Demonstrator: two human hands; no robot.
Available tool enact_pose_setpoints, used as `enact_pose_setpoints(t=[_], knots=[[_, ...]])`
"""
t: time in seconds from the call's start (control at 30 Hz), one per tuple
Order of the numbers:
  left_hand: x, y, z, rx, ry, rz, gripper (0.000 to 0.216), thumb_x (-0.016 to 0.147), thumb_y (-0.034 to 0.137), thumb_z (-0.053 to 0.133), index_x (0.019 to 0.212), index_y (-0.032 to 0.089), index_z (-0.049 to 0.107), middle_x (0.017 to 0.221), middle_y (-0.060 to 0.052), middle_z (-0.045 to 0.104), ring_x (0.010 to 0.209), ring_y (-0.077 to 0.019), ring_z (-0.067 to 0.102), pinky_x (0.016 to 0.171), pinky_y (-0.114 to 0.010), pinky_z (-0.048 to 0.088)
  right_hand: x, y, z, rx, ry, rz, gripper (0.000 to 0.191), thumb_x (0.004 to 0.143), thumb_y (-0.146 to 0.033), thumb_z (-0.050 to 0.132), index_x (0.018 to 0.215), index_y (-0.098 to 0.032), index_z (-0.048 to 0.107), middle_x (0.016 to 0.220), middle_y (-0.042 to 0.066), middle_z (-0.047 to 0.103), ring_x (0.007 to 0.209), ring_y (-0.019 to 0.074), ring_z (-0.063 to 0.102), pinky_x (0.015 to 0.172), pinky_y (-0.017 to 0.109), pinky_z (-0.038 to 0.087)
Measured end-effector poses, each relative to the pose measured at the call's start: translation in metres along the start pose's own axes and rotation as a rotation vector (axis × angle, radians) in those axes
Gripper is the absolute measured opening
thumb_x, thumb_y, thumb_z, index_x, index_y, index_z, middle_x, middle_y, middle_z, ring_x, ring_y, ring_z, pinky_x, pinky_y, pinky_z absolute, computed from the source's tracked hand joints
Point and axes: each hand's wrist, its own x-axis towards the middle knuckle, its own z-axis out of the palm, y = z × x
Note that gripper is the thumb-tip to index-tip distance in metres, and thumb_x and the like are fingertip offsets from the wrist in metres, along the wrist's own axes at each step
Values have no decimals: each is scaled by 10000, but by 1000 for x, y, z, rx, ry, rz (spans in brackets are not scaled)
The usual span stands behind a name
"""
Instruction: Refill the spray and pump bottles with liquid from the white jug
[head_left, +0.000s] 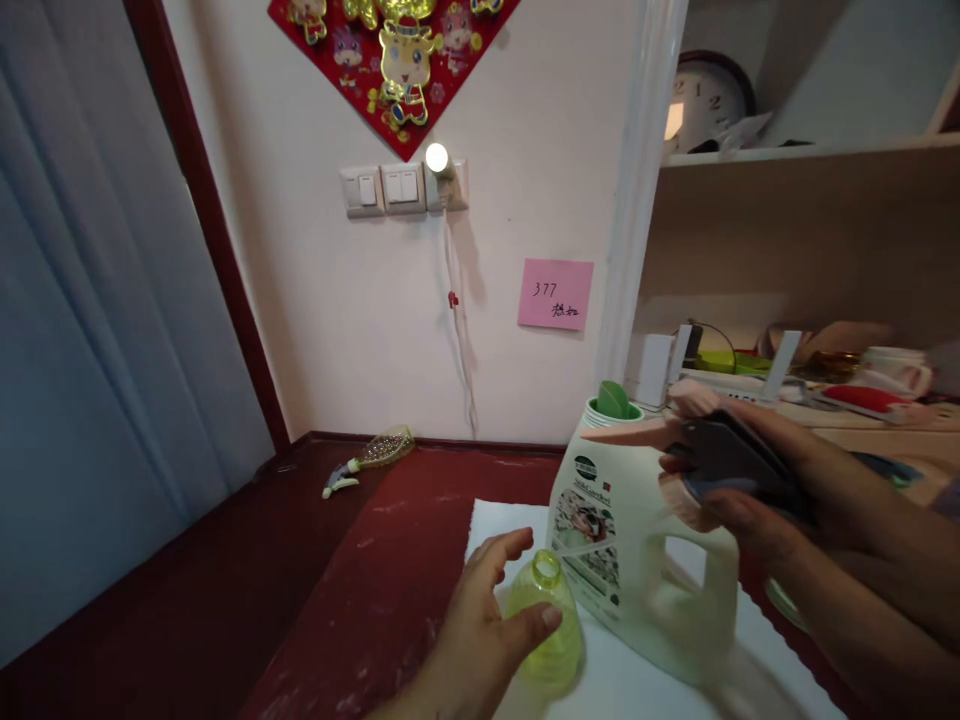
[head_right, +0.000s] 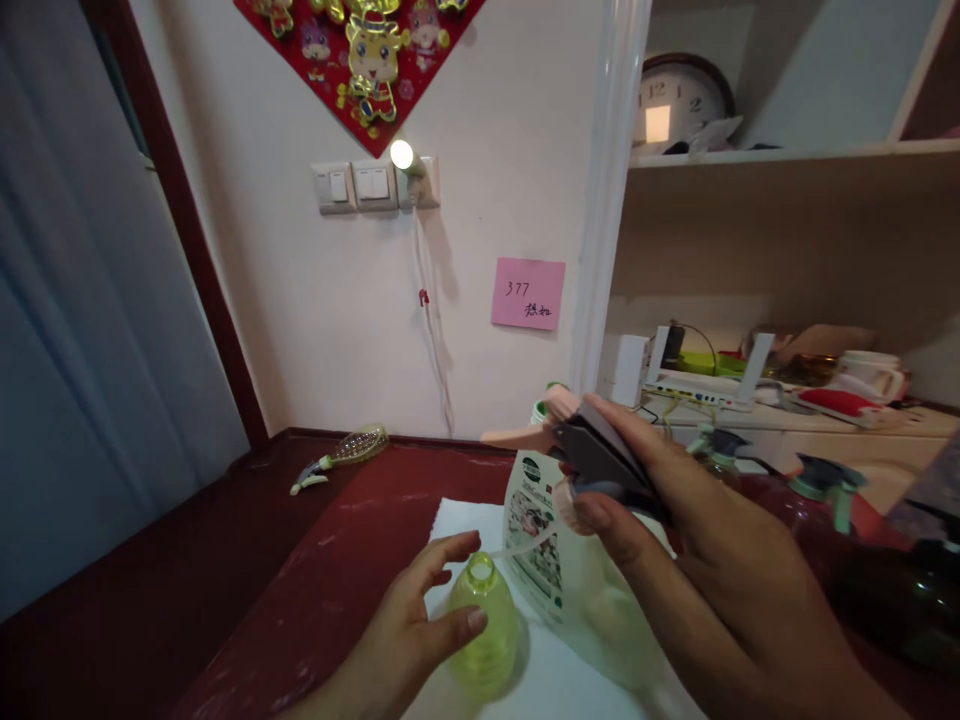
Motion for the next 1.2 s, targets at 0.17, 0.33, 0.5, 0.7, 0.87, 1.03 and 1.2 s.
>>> enact_pose_setpoints(t=[0.17, 0.33, 0.5, 0.7, 0.87, 1.03, 1.2], knots=[[2, -12, 3, -127, -57, 46, 554, 675, 368, 821, 1203, 242, 705, 1328, -110, 652, 1286, -364, 522, 1126, -485, 359, 23, -21, 13, 61, -104, -100, 483, 1032, -403, 548, 1508, -361, 481, 1438, -58, 593, 1275, 205, 617, 1104, 247, 506], [5, -21, 3, -148, -92, 90, 488, 712, 326, 810, 1176, 210, 711, 1273, -120, 677, 1238, -354, 559, 1104, -485, 382, 32, -31, 41, 25, -282, -223, 478, 1056, -341, 505, 1526, -336, 422, 1417, 8, 617, 1232, 177, 644, 1044, 265, 547], [5, -33, 5, -148, -77, 99, 556, 661, 277, 854, 1192, 240, 696, 1297, -102, 670, 1269, -379, 547, 1090, -504, 404, 13, -26, 73, 63, -458, -194, 431, 1031, -245, 482, 1460, -281, 464, 1268, 55, 697, 1117, 174, 696, 910, 298, 611], [4, -40, 10, -195, -59, 57, 608, 630, 239, 861, 1211, 239, 686, 1360, -110, 647, 1300, -397, 534, 1090, -525, 408, -6, -11, 87, 181, -607, -22, 436, 1043, -283, 469, 1477, -259, 431, 1381, 92, 627, 1274, 190, 603, 1049, 373, 538], [2, -37, 11, -209, -60, 58, 628, 632, 246, 860, 1236, 240, 686, 1354, -106, 647, 1315, -390, 523, 1126, -518, 382, -7, -7, 88, 157, -620, 26, 443, 1049, -340, 481, 1486, -303, 415, 1389, 78, 618, 1239, 183, 619, 1021, 384, 547], [2, -36, 12, -187, -42, 76, 603, 640, 260, 865, 1216, 244, 689, 1321, -90, 660, 1297, -372, 542, 1135, -515, 376, -8, -4, 93, 91, -551, 1, 437, 1044, -375, 495, 1475, -347, 429, 1356, 48, 648, 1185, 181, 658, 968, 348, 574], [1, -33, 11, -149, -40, 71, 589, 655, 260, 860, 1220, 252, 693, 1317, -89, 663, 1282, -367, 558, 1125, -523, 392, -15, 0, 98, 74, -462, -95, 456, 1053, -341, 491, 1495, -339, 376, 1341, 40, 659, 1170, 141, 665, 964, 249, 559]])
